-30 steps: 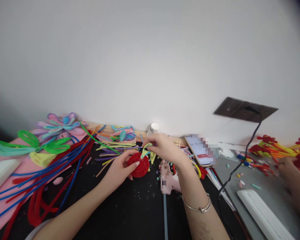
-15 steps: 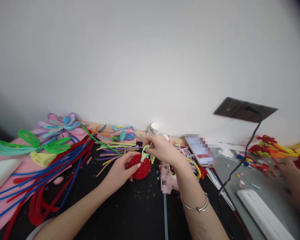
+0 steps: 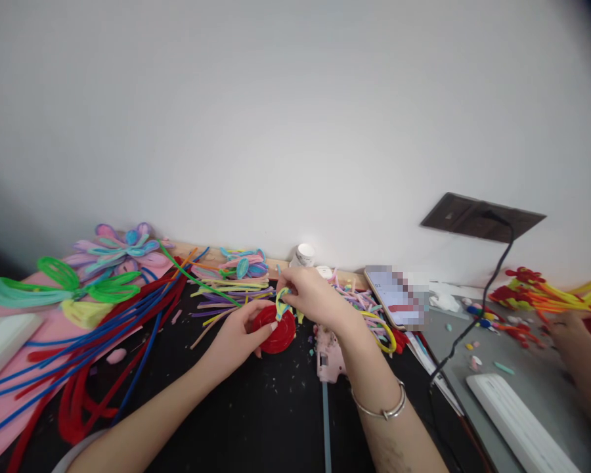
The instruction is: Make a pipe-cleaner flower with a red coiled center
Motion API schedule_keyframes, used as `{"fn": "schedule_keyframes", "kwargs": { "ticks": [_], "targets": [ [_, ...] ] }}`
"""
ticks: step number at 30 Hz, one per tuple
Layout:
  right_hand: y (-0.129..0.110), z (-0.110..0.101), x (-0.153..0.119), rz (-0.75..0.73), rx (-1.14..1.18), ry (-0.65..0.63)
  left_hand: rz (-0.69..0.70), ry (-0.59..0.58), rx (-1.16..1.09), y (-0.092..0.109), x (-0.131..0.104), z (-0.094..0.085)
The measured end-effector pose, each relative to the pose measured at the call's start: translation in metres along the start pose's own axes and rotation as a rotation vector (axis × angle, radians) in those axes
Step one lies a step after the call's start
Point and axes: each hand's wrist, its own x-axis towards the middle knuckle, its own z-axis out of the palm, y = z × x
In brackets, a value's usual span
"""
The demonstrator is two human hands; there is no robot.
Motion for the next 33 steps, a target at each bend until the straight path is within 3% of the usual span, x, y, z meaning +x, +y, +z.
{"fn": "schedule_keyframes", "kwargs": {
  "ticks": [13, 21, 33],
  "targets": [
    [-0.01, 0.005, 0.002, -0.137, 0.028, 0.007, -0.005, 0.001, -0.046, 0.0, 0.001, -0.002],
    [0.003, 0.005, 0.004, -0.062, 0.127, 0.008, 0.0, 0.024, -0.064, 0.001, 0.002, -0.004],
    [-0.001, 0.009, 0.006, -0.04, 0.104, 0.0, 0.004, 0.068, -0.042, 0.001, 0.002, -0.005]
  ]
}}
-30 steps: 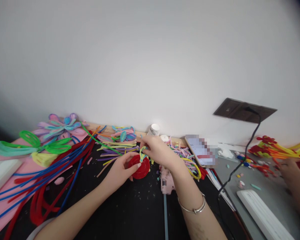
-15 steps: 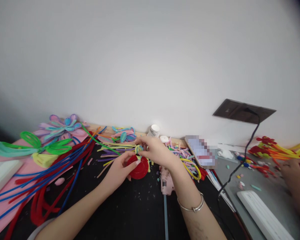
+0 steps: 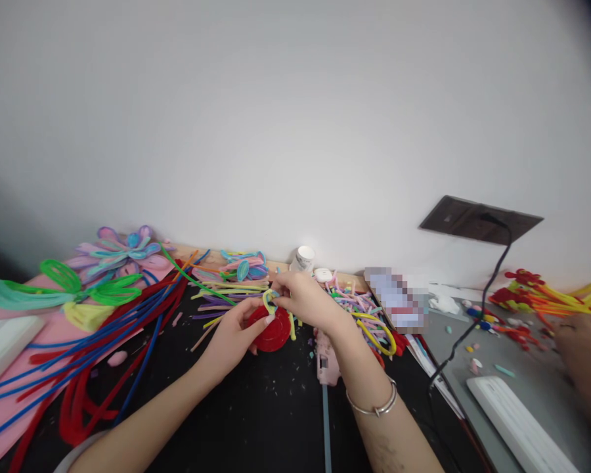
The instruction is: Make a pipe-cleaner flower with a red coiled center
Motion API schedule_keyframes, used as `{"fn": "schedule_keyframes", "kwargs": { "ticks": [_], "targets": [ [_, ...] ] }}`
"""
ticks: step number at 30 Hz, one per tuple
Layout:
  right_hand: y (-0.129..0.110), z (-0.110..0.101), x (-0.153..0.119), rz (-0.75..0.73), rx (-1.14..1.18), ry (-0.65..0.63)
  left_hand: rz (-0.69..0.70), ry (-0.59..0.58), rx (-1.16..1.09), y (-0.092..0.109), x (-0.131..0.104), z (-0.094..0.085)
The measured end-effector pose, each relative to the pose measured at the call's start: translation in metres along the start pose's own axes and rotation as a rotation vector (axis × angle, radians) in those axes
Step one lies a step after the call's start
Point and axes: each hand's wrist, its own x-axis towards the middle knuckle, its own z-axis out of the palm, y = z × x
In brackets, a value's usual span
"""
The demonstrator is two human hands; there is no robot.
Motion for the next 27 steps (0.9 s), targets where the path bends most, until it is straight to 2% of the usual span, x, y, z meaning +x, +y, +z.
{"fn": "schedule_keyframes", "kwargs": {
  "ticks": [3, 6, 9, 11, 16, 19, 23, 27],
  "targets": [
    [0.004, -0.006, -0.003, 0.023, 0.028, 0.022, -0.017, 0.036, -0.009, 0.0, 0.0, -0.001],
    [0.011, -0.017, -0.008, 0.16, -0.017, 0.031, -0.029, 0.099, -0.041, 0.002, 0.001, -0.002],
    [0.02, -0.02, -0.013, 0.34, -0.186, -0.105, -0.039, 0.157, -0.074, 0.005, 0.001, -0.002],
    [0.023, -0.015, -0.014, 0.399, -0.245, -0.211, -0.06, 0.188, -0.092, 0.007, 0.001, -0.002],
    [0.021, 0.008, -0.008, 0.42, -0.285, -0.282, -0.092, 0.224, -0.131, 0.009, 0.002, -0.002],
    [0.018, 0.013, -0.007, 0.421, -0.296, -0.301, -0.096, 0.226, -0.142, 0.01, 0.002, -0.002],
    [0.017, 0.002, -0.011, 0.397, -0.28, -0.336, -0.101, 0.223, -0.149, 0.011, 0.001, -0.001],
    [0.015, -0.021, -0.021, 0.401, -0.25, -0.345, -0.103, 0.212, -0.156, 0.014, -0.001, -0.001]
  ]
}}
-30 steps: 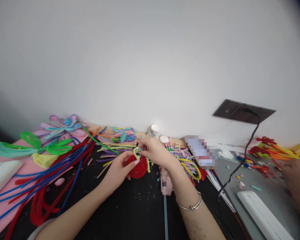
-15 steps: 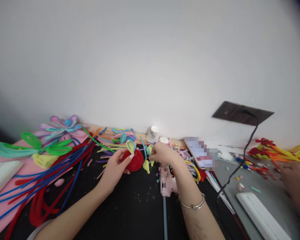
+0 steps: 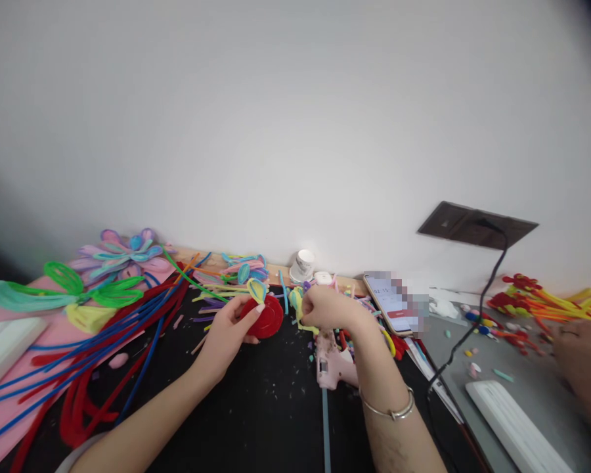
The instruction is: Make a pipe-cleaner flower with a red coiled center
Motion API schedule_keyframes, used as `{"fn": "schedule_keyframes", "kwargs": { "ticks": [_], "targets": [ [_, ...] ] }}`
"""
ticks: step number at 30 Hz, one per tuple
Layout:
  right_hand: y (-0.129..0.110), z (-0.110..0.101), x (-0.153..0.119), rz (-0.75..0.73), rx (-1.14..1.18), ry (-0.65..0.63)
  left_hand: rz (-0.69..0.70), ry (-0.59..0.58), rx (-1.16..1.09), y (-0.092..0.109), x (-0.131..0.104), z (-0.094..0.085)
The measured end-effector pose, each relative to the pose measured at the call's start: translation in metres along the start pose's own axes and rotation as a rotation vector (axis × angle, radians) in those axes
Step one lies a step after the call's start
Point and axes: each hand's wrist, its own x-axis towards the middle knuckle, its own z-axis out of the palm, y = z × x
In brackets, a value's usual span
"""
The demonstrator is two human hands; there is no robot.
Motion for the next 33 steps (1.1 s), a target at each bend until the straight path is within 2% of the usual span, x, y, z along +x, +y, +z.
{"fn": "schedule_keyframes", "kwargs": {
  "ticks": [5, 8, 11, 13, 17, 21, 26, 29, 33],
  "targets": [
    [0.013, -0.024, -0.026, 0.039, 0.06, 0.129, 0.012, -0.049, 0.024, 0.0, -0.002, 0.0],
    [0.021, -0.035, -0.044, 0.077, 0.127, 0.203, -0.001, -0.128, 0.08, -0.006, -0.002, 0.0],
    [0.026, -0.04, -0.06, 0.108, 0.16, 0.258, 0.0, -0.237, 0.256, -0.013, -0.002, 0.001],
    [0.028, -0.041, -0.068, 0.117, 0.163, 0.28, 0.07, -0.255, 0.434, -0.016, -0.003, 0.001],
    [0.029, -0.034, -0.078, 0.102, 0.185, 0.277, 0.341, -0.214, 0.794, -0.015, -0.007, 0.001],
    [0.033, -0.021, -0.084, 0.129, 0.193, 0.321, 0.426, -0.185, 1.001, -0.013, -0.008, -0.001],
    [0.033, -0.004, -0.086, 0.181, 0.213, 0.377, 0.604, -0.125, 1.024, -0.013, -0.006, -0.004],
    [0.03, 0.004, -0.087, 0.181, 0.236, 0.402, 0.651, -0.209, 0.999, -0.014, -0.003, -0.005],
    [0.027, 0.012, -0.089, 0.181, 0.305, 0.402, 0.586, -0.322, 0.975, -0.019, -0.001, -0.006]
  ]
}}
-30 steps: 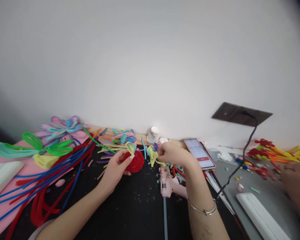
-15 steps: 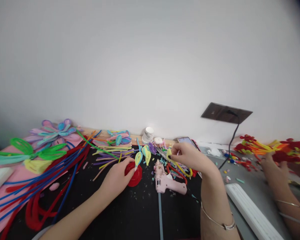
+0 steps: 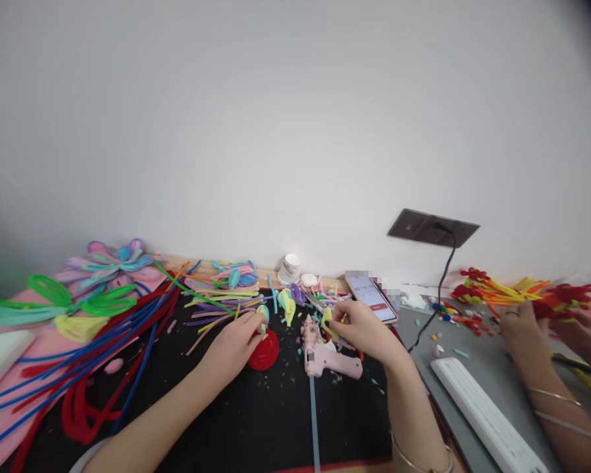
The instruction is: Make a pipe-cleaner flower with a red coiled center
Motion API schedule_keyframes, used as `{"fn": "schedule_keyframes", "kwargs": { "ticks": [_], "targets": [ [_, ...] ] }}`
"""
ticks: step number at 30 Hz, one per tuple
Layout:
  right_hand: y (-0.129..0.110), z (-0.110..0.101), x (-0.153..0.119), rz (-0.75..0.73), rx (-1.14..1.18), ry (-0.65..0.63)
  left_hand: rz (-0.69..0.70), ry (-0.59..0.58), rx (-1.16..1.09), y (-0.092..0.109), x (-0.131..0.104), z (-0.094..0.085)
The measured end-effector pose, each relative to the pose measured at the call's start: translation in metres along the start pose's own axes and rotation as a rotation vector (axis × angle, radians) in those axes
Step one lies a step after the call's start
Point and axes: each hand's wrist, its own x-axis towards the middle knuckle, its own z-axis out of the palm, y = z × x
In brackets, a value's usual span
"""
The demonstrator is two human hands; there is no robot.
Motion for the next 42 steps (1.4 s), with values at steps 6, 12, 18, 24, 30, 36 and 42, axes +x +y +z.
{"fn": "schedule_keyframes", "kwargs": {
  "ticks": [6, 12, 18, 24, 30, 36, 42],
  "targets": [
    [0.005, 0.007, -0.005, 0.008, 0.077, -0.028, -0.026, 0.023, -0.029, 0.005, -0.001, -0.002],
    [0.007, 0.015, -0.006, 0.003, 0.109, 0.032, -0.04, 0.136, -0.012, 0.011, -0.003, -0.01],
    [-0.003, 0.025, -0.005, -0.033, 0.17, 0.102, -0.017, 0.232, 0.051, 0.007, -0.003, -0.008],
    [-0.007, 0.032, -0.004, -0.045, 0.176, 0.095, -0.05, 0.218, 0.029, 0.005, 0.0, -0.009],
    [-0.006, 0.032, -0.004, -0.05, 0.191, 0.117, -0.083, 0.159, -0.026, 0.008, 0.0, -0.014],
    [-0.005, 0.031, -0.003, -0.038, 0.185, 0.122, -0.096, 0.262, -0.145, 0.007, 0.004, -0.015],
    [-0.008, 0.035, -0.004, -0.06, 0.212, 0.179, -0.126, 0.378, -0.213, 0.004, 0.005, -0.016]
  ]
}}
